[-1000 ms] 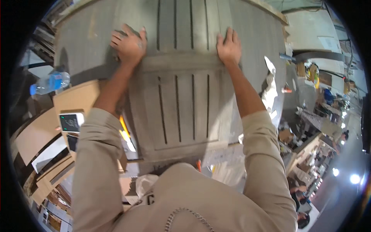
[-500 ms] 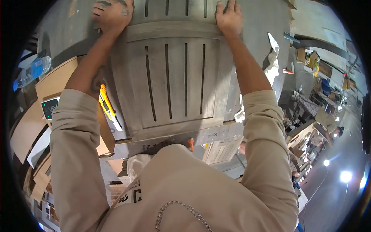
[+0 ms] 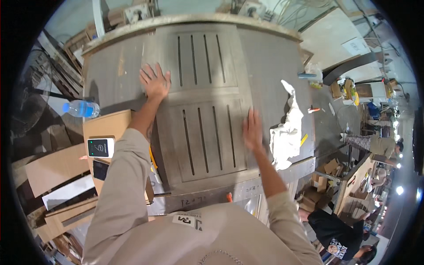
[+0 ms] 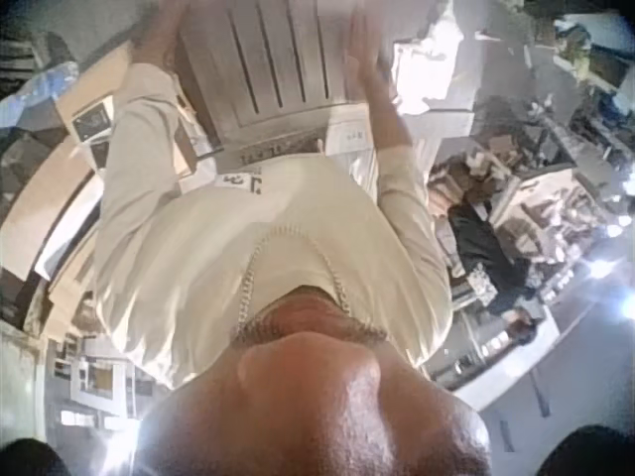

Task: The person touches and turns wooden slatted panels on a workbench, wipes them with a cloth, and carries them by hand to stack them onto a pile.

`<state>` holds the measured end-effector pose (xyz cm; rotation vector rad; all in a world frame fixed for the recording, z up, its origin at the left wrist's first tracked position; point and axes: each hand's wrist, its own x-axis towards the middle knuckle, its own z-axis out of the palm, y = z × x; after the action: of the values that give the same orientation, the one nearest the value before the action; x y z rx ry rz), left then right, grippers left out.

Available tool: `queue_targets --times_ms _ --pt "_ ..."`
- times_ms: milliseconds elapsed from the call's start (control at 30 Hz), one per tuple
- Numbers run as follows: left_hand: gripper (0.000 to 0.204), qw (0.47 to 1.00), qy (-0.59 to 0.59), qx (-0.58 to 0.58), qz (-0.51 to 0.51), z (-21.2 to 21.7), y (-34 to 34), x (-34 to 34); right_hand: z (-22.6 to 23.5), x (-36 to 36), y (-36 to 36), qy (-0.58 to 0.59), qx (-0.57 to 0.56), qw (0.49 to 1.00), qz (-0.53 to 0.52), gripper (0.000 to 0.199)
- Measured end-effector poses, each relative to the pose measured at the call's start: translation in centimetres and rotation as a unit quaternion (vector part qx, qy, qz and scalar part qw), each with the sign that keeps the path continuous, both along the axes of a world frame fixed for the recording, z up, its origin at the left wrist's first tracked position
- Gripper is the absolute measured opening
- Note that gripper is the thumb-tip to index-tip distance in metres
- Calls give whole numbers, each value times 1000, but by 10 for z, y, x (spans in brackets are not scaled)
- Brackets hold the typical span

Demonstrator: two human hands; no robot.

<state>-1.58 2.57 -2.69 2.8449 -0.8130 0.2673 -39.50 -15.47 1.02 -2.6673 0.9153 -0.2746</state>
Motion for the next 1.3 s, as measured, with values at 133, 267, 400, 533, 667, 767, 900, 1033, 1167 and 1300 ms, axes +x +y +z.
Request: queue_targets --times_ms 133,267,400,533,667,767,900,1033,1167,1300 --pt "64 997 22 -20 -70 12 38 -73 23 -86 75 22 -14 999 -27 58" --pt "70 988 105 -103 -51 31 86 -170 18 -128 114 27 -29 995 -87 60" --pt "79 972 181 -152 -6 38 138 -273 8 -128 135 -18 -53 983 -177 61" --pt "87 935 295 -185 70 45 166 -328 9 -122 137 -32 -92 978 -187 61" --pt "90 885 377 -248 116 47 175 -307 26 -121 136 -7 21 968 -249 62" --pt "79 801 480 -278 223 72 173 -273 31 -128 127 -35 54 954 -292 62" --pt "36 590 671 -407 190 77 210 -246 72 -141 119 -77 3 947 -311 54" --pt "32 692 619 -363 78 156 230 -229 129 -140 119 -45 76 949 -301 46" --pt "29 793 507 -336 -16 252 224 -226 117 -161 138 -34 143 966 -214 53" --pt "33 788 445 -406 -126 307 223 -236 95 -178 197 -96 375 899 -206 52"
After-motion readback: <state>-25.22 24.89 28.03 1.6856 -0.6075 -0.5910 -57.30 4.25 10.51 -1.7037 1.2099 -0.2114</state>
